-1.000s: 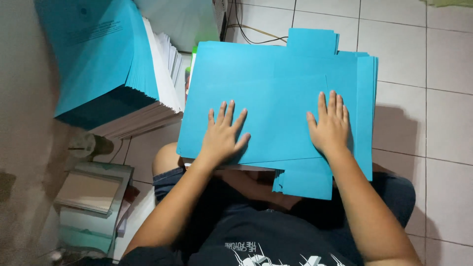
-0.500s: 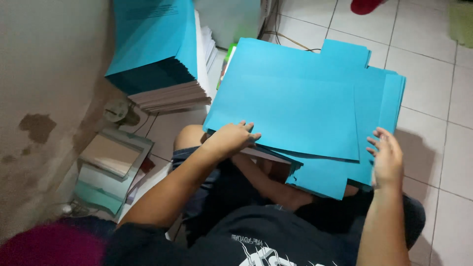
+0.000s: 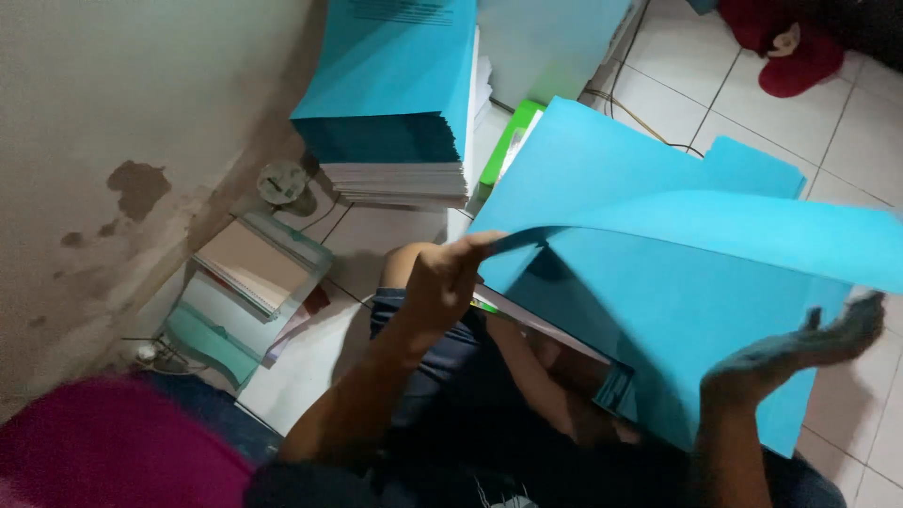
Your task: The person sits cross-legged on the floor and repeatedly folds light blue paper sheets in half by hand. They smooth the creases and stack the folded sheets on their lap, occasionally picking up a new sheet from a nearby pile.
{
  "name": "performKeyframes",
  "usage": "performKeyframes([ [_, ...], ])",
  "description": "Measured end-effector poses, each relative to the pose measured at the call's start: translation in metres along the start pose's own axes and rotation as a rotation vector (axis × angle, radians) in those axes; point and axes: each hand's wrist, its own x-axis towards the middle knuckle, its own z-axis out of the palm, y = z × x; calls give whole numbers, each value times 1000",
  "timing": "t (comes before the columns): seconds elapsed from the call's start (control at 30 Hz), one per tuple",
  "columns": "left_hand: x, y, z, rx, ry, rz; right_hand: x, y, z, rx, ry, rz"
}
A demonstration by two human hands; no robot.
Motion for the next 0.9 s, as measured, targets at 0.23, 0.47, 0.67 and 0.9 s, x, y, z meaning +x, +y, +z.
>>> performKeyframes([
  [0.23,35,-70,-54,-464,261,-437,3,-173,142,567,-698,-183],
  [0.47,126,-99,-147,-527,434,-523,34,-216,288,628,-619,-333],
  [0.67,132,-167,-169,321,322,-431,1,-191,392,326,-689,-250],
  [0.9,93,-213,-178,347,164,-397,-18,-228,356,201,-1034,60],
])
